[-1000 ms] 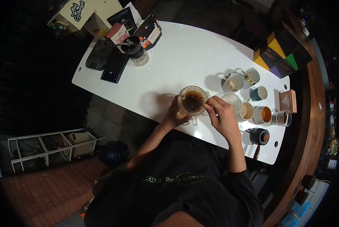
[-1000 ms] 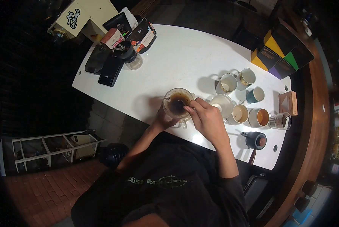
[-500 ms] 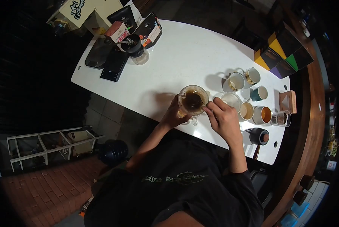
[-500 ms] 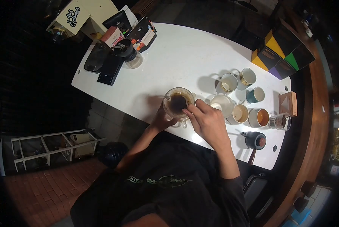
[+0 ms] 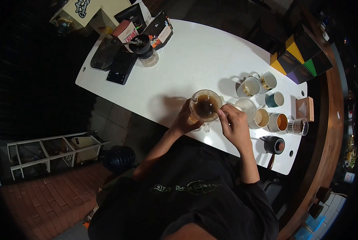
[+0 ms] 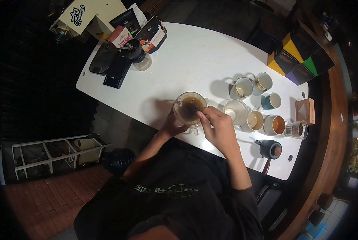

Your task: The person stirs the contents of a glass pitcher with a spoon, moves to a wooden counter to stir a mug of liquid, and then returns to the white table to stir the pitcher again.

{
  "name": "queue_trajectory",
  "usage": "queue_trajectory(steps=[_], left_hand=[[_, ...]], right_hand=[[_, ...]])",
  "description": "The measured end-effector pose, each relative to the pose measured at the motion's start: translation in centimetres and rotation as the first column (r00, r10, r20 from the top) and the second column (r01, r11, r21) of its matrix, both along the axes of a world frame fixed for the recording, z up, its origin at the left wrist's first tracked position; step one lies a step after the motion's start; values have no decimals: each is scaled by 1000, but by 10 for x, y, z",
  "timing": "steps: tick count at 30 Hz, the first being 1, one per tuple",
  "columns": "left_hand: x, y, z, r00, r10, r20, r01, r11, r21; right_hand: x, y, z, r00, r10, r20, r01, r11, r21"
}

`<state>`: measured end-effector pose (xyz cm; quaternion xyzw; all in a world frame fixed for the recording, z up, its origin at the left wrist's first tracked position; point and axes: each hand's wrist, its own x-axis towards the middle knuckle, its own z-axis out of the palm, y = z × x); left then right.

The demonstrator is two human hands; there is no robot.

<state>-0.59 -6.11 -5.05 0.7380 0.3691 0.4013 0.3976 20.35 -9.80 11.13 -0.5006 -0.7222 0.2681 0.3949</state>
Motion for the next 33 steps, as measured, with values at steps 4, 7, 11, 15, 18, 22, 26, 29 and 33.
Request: queue_trajectory(steps=[4,7,11,15,18,22,26,29,33], left_hand=[[0,0,5,1000,-11,-5,11,1000,13],[1,-4,14,1000,3,22,-4,1000,24],[2,-5,16,998,21,64,-21,1000,-1],[3,-6,19,997,31,70,-30,999,-20],[1,-5,20,998,16,61,-15,1000,-15],[-1,-4,12,1000,10,10,-10,1000,-4],[2,-6,16,995,24,95,-17,997,-73],[2,-6,13,995,26,94,-20,997,-72],[2,-4,16,997,13,75,-8,998,-63]], right_hand=[[5,0,4,1000,0,-14,0,1000,-11],[4,-2,11,1000,13,-26,-12,1000,8],[3,-9,22,999,14,-48,-11,999,49],[5,-15,31,998,55,20,-57,994,95],[1,-16,27,995,94,32,-97,991,92],[-1,-12,16,991,110,77,-117,988,96],[-1,-9,13,986,109,128,-121,989,88],[0,-8,12,976,109,187,-127,988,85],[0,-5,10,969,87,233,-112,989,98]])
